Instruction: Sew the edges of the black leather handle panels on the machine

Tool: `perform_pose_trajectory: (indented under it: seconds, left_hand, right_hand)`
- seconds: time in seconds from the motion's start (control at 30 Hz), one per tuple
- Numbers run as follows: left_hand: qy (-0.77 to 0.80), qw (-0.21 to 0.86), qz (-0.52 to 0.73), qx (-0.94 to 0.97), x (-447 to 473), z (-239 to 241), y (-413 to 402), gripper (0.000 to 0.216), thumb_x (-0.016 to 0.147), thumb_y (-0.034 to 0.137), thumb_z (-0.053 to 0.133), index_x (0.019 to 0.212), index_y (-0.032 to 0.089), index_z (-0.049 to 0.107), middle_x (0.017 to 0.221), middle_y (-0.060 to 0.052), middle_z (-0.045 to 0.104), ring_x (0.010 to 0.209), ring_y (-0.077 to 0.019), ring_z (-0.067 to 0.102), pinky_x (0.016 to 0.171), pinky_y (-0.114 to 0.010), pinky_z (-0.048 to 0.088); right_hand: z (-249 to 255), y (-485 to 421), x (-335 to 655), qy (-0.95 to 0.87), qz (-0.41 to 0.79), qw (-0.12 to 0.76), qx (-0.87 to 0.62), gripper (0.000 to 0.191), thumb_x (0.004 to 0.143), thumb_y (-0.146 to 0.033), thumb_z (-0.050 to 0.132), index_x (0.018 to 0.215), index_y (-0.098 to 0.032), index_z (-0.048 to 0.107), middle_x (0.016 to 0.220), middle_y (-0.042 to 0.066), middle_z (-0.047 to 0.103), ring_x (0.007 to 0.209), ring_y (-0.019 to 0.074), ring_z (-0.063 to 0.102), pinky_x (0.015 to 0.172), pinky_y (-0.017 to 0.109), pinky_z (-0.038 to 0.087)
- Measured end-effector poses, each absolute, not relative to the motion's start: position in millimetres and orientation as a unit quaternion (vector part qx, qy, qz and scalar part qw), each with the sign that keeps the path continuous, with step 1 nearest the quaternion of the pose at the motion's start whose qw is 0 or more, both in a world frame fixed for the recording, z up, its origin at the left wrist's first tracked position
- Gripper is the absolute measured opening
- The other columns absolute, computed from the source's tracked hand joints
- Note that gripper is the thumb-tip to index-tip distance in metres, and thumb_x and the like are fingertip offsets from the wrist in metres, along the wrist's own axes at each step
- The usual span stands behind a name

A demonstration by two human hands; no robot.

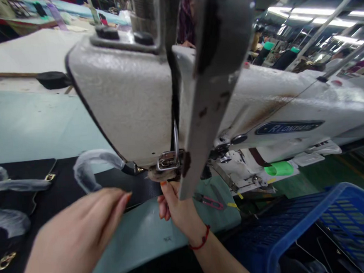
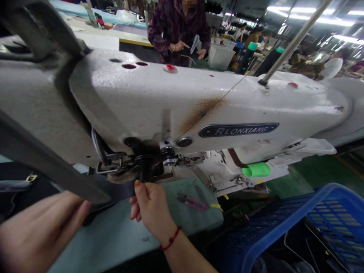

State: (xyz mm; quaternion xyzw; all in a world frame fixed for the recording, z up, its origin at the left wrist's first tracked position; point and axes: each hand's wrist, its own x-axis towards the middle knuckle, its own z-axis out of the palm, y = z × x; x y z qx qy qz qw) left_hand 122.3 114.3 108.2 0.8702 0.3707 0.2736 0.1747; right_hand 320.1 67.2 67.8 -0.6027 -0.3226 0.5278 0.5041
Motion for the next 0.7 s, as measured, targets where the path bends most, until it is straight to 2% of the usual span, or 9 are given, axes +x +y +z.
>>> perform_pose_trajectory:
  seconds: [0.07,0.13,0.17,0.23,0.3,0.37,0.47,0.57,0.7]
  left_hand:
    - [0.352,0.281,0.277,0.849,132,88,90,0.010,0.089,0.031,0.058,0.089,0.029,0.068,0.085,-0.002,0.070,0.078,-0.0219,0.066,0.072,-0.034,0.054]
    - [0.355,0.478,0.264,0.759,146,69,67,0.011,0.089,0.034,0.058,0.087,0.028,0.067,0.076,-0.001,0.065,0.066,-0.0181,0.062,0.060,-0.028,0.052]
    - [0.375,0.574,0.266,0.677,156,61,60,0.016,0.089,0.040,0.058,0.092,0.027,0.067,0.075,-0.001,0.063,0.062,-0.0167,0.058,0.054,-0.026,0.050]
    - [0.375,0.720,0.296,0.503,176,52,59,0.033,0.086,0.051,0.059,0.103,0.023,0.064,0.080,-0.003,0.061,0.064,-0.0160,0.055,0.052,-0.025,0.047]
    - [0.338,0.790,0.328,0.393,191,52,71,0.043,0.084,0.058,0.059,0.099,0.018,0.065,0.083,-0.005,0.060,0.069,-0.0167,0.054,0.058,-0.027,0.046]
    - [0.355,0.798,0.325,0.362,200,56,86,0.046,0.080,0.060,0.063,0.081,0.014,0.066,0.077,-0.006,0.060,0.072,-0.0174,0.053,0.067,-0.029,0.046]
    - [0.471,0.732,0.297,0.394,201,64,102,0.050,0.070,0.061,0.073,0.059,0.014,0.061,0.068,-0.006,0.061,0.070,-0.0179,0.052,0.072,-0.030,0.044]
    - [0.515,0.657,0.260,0.484,198,71,108,0.052,0.071,0.064,0.069,0.051,0.017,0.059,0.062,-0.004,0.061,0.065,-0.0169,0.051,0.070,-0.028,0.042]
    - [0.503,0.618,0.220,0.563,197,72,112,0.060,0.078,0.069,0.056,0.045,0.020,0.050,0.053,-0.001,0.054,0.055,-0.0146,0.044,0.061,-0.028,0.038]
  right_hand:
    - [69,67,321,-0.328,0.531,0.499,-0.601,0.064,0.088,-0.075,0.041,0.066,-0.016,0.053,0.043,-0.002,0.050,0.033,0.0059,0.039,0.035,0.016,0.028]
    - [70,67,323,-0.340,0.523,0.496,-0.604,0.064,0.089,-0.074,0.040,0.065,-0.016,0.052,0.042,-0.002,0.050,0.032,0.0060,0.039,0.035,0.016,0.028]
    - [71,67,324,-0.350,0.514,0.494,-0.608,0.064,0.090,-0.073,0.040,0.064,-0.016,0.052,0.042,-0.002,0.050,0.033,0.0061,0.039,0.035,0.017,0.028]
    - [73,67,326,-0.375,0.491,0.489,-0.616,0.062,0.093,-0.070,0.040,0.063,-0.017,0.052,0.042,-0.002,0.050,0.033,0.0065,0.040,0.036,0.017,0.029]
    - [75,67,327,-0.402,0.466,0.480,-0.625,0.060,0.096,-0.065,0.039,0.062,-0.017,0.051,0.042,-0.002,0.049,0.034,0.0071,0.043,0.039,0.017,0.032]
    - [77,66,328,-0.429,0.436,0.471,-0.635,0.059,0.099,-0.059,0.038,0.061,-0.017,0.052,0.042,-0.002,0.050,0.036,0.0073,0.045,0.042,0.017,0.035]
    - [77,66,329,-0.459,0.400,0.459,-0.648,0.058,0.102,-0.052,0.036,0.058,-0.016,0.052,0.044,-0.001,0.053,0.040,0.0072,0.048,0.050,0.018,0.039]
    - [75,66,329,-0.473,0.387,0.460,-0.644,0.058,0.104,-0.047,0.036,0.058,-0.016,0.053,0.045,-0.002,0.053,0.041,0.0070,0.049,0.054,0.018,0.040]
    - [72,61,328,-0.469,0.382,0.478,-0.637,0.052,0.104,-0.045,0.038,0.064,-0.016,0.054,0.048,-0.003,0.054,0.043,0.0073,0.048,0.053,0.019,0.039]
